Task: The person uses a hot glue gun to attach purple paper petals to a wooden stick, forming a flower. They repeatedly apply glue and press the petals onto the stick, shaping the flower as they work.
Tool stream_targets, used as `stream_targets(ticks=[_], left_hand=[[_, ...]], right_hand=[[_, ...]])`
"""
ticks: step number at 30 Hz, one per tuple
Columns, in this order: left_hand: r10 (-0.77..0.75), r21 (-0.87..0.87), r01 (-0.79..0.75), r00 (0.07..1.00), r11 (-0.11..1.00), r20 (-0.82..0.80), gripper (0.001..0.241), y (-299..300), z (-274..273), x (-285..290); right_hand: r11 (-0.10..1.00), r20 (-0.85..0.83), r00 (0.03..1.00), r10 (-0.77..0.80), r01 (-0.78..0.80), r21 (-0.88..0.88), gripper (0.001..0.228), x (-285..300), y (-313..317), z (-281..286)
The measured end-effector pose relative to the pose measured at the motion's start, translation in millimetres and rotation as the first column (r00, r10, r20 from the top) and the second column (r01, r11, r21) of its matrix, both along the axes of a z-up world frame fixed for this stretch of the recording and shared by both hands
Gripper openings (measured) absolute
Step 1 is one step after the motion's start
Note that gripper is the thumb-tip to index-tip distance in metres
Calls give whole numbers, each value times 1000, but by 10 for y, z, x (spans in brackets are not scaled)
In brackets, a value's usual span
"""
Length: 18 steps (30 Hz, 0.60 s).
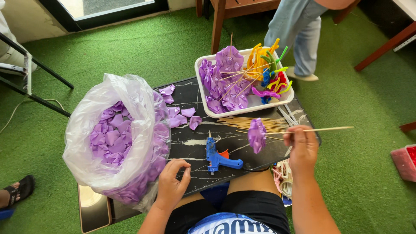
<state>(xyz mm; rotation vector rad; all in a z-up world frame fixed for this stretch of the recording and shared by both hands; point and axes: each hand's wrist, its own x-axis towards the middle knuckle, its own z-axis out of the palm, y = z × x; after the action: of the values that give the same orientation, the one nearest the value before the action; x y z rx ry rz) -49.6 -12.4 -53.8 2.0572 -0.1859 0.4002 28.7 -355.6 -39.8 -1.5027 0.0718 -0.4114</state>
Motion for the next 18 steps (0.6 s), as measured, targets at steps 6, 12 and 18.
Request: stream_targets(ticks=[6,12,18], left_hand=[[-23,29,27,993,999,-115,5,-89,-304,-95],[-20,73,16,998,997,59,4,-125,-376,-93],[0,14,-1,996,1000,94,5,-109,-328,-112]], right_hand=[[839,76,986,151,-87,-537,18,154,254,402],[641,81,983,165,-45,-767,23,559,336,555],[706,-76,987,142,-155,-691,24,838,414,715]])
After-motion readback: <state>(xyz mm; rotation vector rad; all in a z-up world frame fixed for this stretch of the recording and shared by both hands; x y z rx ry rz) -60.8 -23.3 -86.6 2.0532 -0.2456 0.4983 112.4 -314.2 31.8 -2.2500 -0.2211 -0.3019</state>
